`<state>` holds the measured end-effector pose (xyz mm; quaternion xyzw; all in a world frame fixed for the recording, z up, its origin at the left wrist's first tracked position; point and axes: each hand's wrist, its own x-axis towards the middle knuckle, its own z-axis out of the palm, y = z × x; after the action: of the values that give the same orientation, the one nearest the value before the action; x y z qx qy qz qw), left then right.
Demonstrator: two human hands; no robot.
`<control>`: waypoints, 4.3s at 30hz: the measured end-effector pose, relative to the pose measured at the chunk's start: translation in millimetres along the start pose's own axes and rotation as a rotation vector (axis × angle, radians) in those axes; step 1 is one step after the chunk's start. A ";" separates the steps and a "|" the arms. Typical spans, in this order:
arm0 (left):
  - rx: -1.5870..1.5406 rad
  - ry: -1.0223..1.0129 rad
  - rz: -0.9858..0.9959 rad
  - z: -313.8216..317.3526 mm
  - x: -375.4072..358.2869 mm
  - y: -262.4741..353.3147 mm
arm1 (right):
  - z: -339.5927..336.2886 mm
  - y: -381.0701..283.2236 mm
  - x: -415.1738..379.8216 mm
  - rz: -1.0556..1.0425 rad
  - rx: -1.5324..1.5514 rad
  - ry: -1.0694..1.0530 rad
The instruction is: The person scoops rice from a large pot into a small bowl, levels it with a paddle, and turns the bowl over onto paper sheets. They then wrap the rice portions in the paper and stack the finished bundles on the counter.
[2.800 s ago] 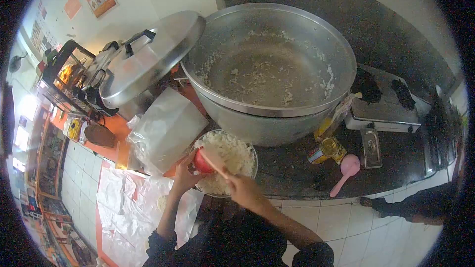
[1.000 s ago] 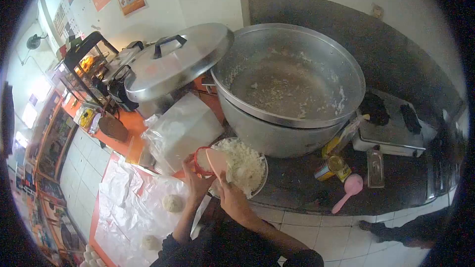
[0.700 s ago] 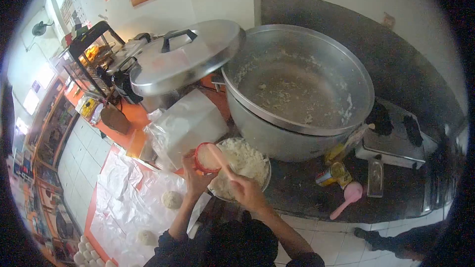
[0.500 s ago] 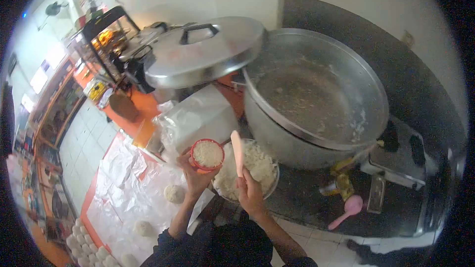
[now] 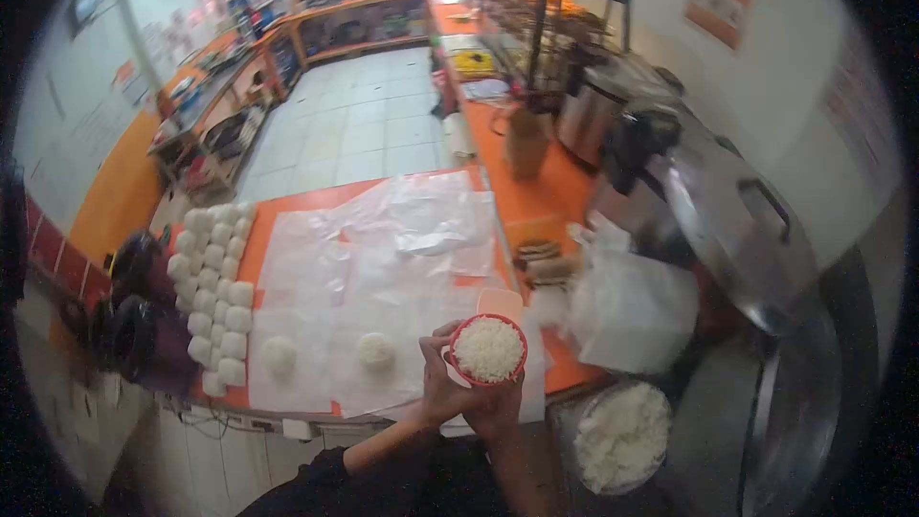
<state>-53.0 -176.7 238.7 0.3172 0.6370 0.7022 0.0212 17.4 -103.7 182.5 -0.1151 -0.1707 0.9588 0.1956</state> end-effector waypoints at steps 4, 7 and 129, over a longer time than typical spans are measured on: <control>0.345 0.008 -0.019 -90.6 16.8 -22.1 | 42.2 38.9 56.7 0.382 0.236 -0.010; 0.451 0.137 -0.135 -147.9 4.9 -43.8 | 56.6 78.0 110.6 0.575 0.152 0.064; 0.221 -1.180 0.258 113.2 -14.6 -24.9 | 10.5 -105.7 -253.4 0.376 -2.201 0.989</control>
<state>2.9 -78.7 208.5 0.7273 0.5434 0.3351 0.2522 277.1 -120.2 270.5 -0.5946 -0.7793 0.1685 -0.1040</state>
